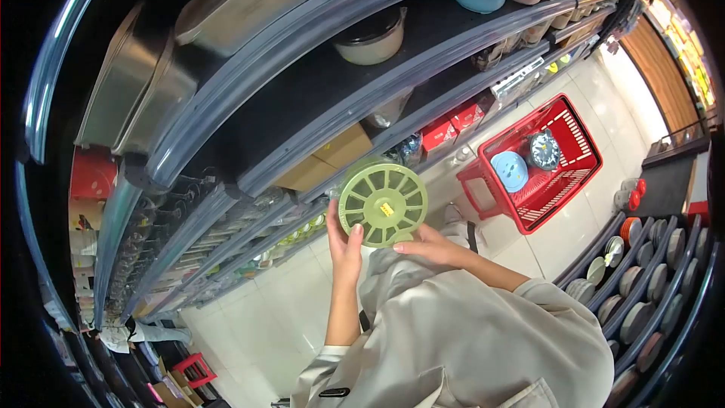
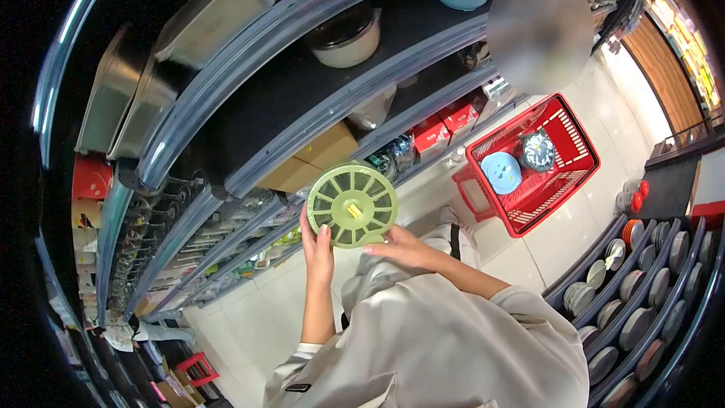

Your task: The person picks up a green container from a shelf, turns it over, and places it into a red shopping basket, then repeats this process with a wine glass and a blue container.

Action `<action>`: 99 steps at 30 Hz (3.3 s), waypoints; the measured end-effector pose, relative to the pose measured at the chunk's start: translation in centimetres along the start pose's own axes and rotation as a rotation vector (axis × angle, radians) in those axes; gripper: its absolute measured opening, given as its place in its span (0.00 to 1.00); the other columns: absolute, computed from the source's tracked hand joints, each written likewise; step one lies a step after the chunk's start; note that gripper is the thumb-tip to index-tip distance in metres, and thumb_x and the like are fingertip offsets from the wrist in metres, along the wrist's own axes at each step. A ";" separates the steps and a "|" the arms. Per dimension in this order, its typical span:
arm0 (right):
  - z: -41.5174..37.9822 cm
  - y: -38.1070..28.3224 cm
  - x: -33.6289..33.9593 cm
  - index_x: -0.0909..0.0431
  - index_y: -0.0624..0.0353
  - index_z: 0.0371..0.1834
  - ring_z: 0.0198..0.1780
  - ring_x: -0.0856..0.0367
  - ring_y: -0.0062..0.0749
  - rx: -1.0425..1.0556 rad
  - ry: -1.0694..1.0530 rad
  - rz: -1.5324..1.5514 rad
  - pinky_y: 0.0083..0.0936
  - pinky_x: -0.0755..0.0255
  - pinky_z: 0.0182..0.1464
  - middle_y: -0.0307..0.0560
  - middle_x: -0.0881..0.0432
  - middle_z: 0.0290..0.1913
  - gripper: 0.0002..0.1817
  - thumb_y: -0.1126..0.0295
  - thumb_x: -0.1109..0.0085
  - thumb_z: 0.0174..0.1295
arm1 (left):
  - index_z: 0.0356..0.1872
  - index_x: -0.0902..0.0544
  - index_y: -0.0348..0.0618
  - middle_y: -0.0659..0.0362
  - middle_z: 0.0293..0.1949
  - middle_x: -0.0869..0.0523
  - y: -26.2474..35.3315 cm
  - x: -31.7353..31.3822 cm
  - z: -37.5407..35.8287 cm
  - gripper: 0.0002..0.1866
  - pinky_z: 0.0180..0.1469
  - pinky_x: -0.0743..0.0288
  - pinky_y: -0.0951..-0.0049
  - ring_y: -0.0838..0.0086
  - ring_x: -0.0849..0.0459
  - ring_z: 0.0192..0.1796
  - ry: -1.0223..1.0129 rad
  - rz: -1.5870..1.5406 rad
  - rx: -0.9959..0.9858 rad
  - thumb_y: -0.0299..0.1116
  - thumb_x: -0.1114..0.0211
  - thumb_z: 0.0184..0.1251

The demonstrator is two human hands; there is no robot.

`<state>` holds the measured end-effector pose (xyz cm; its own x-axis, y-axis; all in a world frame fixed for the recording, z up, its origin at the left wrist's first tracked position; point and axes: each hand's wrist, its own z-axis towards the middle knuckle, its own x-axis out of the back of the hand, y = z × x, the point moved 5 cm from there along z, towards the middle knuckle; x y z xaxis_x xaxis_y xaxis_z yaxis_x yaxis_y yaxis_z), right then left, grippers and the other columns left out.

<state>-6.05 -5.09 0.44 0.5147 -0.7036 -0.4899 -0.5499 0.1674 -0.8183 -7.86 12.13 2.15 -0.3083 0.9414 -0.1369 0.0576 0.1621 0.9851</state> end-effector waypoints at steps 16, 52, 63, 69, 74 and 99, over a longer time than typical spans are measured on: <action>3.2 0.2 -3.5 0.41 0.63 0.71 0.53 0.31 0.27 0.293 0.365 -0.338 0.24 0.35 0.56 0.48 0.28 0.59 0.35 0.59 0.42 0.64 | 0.75 0.50 0.40 0.50 0.67 0.35 2.8 10.5 -1.4 0.45 0.70 0.44 0.68 0.66 0.36 0.69 -0.294 -0.187 0.017 0.29 0.34 0.59; 13.7 -7.1 -13.1 0.46 0.59 0.67 0.66 0.34 0.50 1.013 0.317 -0.877 0.39 0.36 0.66 0.65 0.39 0.67 0.56 0.63 0.16 0.35 | 0.75 0.58 0.43 0.49 0.65 0.38 6.0 14.2 0.9 0.39 0.62 0.29 0.66 0.68 0.30 0.62 0.069 -0.272 -0.182 0.22 0.45 0.70; 21.2 -13.6 -14.3 0.44 0.64 0.67 0.63 0.30 0.47 0.797 0.451 -0.963 0.36 0.36 0.65 0.61 0.33 0.62 0.53 0.60 0.19 0.39 | 0.71 0.45 0.40 0.49 0.60 0.32 6.0 17.2 1.1 0.29 0.57 0.26 0.67 0.69 0.22 0.53 0.217 -0.198 -0.278 0.26 0.47 0.72; 24.1 -13.9 -14.5 0.45 0.67 0.65 0.61 0.26 0.50 0.770 0.451 -1.018 0.36 0.34 0.64 0.65 0.27 0.58 0.52 0.61 0.20 0.40 | 0.68 0.39 0.39 0.50 0.57 0.28 5.5 18.6 -0.9 0.25 0.57 0.27 0.68 0.70 0.20 0.50 0.360 -0.181 -0.275 0.29 0.45 0.73; 24.4 -13.4 -14.8 0.45 0.59 0.66 0.61 0.28 0.59 0.625 0.479 -1.076 0.42 0.31 0.61 0.65 0.32 0.62 0.51 0.56 0.22 0.41 | 0.66 0.36 0.38 0.53 0.54 0.26 3.6 19.4 -2.9 0.21 0.52 0.25 0.69 0.70 0.20 0.47 0.488 -0.162 -0.246 0.30 0.48 0.74; -0.1 1.7 14.9 0.41 0.61 0.68 0.66 0.38 0.60 0.292 0.800 -1.155 0.47 0.43 0.69 0.64 0.38 0.65 0.41 0.67 0.34 0.48 | 0.64 0.30 0.36 0.44 0.63 0.30 11.6 -4.5 12.0 0.30 0.67 0.41 0.52 0.49 0.35 0.67 -0.010 1.386 -0.742 0.34 0.34 0.62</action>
<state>0.61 -15.38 -8.18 0.0166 -0.7169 0.6969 0.1157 -0.6910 -0.7136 5.57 13.29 12.98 -0.4069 0.2303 0.8840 -0.1831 -0.9686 0.1681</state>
